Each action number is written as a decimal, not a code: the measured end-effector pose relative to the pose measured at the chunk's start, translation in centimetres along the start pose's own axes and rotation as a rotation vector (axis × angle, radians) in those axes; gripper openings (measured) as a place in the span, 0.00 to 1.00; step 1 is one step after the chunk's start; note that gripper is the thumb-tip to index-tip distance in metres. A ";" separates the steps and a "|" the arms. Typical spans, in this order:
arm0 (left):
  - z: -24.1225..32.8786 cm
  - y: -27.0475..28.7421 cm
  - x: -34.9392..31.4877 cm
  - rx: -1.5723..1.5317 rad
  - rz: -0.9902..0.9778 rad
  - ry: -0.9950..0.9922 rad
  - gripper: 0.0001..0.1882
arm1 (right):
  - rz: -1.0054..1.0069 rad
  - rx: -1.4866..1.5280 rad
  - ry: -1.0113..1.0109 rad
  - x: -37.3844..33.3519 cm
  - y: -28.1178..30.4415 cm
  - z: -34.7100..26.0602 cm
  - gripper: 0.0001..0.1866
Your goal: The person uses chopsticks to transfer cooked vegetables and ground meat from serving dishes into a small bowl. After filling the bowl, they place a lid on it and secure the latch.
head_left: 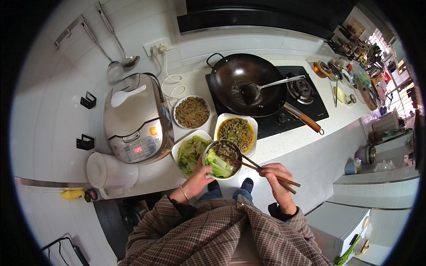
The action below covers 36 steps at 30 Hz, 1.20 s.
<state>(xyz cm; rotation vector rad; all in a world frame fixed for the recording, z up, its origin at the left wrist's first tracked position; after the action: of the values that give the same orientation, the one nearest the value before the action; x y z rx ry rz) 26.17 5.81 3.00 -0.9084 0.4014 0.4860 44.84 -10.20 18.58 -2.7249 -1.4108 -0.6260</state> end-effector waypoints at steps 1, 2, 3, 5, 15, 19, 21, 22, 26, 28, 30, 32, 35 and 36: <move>-0.1 0.1 -0.1 -0.005 0.000 0.002 0.44 | 0.043 0.049 -0.049 -0.3 0.5 0.2 0.08; -0.2 0.2 -0.1 -0.009 0.005 0.005 0.44 | 0.086 0.097 -0.098 -0.5 1.0 0.4 0.07; -0.2 0.4 -0.1 -0.012 0.011 0.006 0.44 | 0.099 0.101 -0.076 -0.6 1.2 0.1 0.08; -0.3 0.5 -0.2 -0.012 0.016 0.011 0.44 | 0.087 0.135 -0.082 -0.7 0.9 0.0 0.07; 0.1 0.5 -0.6 0.013 0.028 0.000 0.43 | -0.049 -0.022 -0.027 -0.3 0.5 -0.5 0.07; 0.3 0.3 -0.7 0.010 0.018 -0.007 0.43 | 0.009 0.060 -0.079 -0.2 0.8 -0.6 0.06; 0.4 0.1 -0.8 0.010 0.021 -0.013 0.43 | 0.015 0.064 -0.084 0.1 0.2 -0.4 0.08; 0.4 0.0 -0.9 0.011 0.021 -0.015 0.43 | 0.010 0.051 -0.072 0.4 -0.3 -0.2 0.10; 0.5 -0.3 -0.9 0.016 0.011 -0.012 0.44 | 0.059 0.162 -0.183 0.2 -1.2 1.5 0.09; 0.5 -0.3 -0.9 0.010 0.007 -0.015 0.45 | 0.019 0.122 -0.108 0.2 -1.3 0.9 0.13; 0.4 -0.1 -1.0 -0.001 0.024 -0.016 0.46 | 0.072 0.173 -0.078 0.1 -0.6 0.7 0.14; 0.4 -0.1 -1.0 0.010 0.023 -0.031 0.46 | 0.061 0.136 -0.174 0.0 -0.7 1.4 0.14; 0.6 -0.3 -1.0 0.041 0.016 -0.049 0.46 | 0.021 0.162 -0.243 0.1 -1.7 2.0 0.14; 0.6 -0.3 -1.0 0.041 0.026 -0.048 0.47 | 0.015 0.152 -0.200 0.4 -1.9 1.6 0.14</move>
<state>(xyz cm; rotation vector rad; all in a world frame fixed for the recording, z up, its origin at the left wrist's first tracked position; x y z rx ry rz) 25.57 5.92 4.07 -0.8513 0.3787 0.5203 44.11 -8.50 16.89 -2.7360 -1.4086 -0.2387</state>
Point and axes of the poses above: each hand's wrist, its own x-axis towards the middle knuckle, its own y-axis out of the back of the hand, z = x × y, the point moved 9 cm from there along x, towards the middle knuckle, and after that the axes turned 7 degrees about y, right-handed, at the moved point
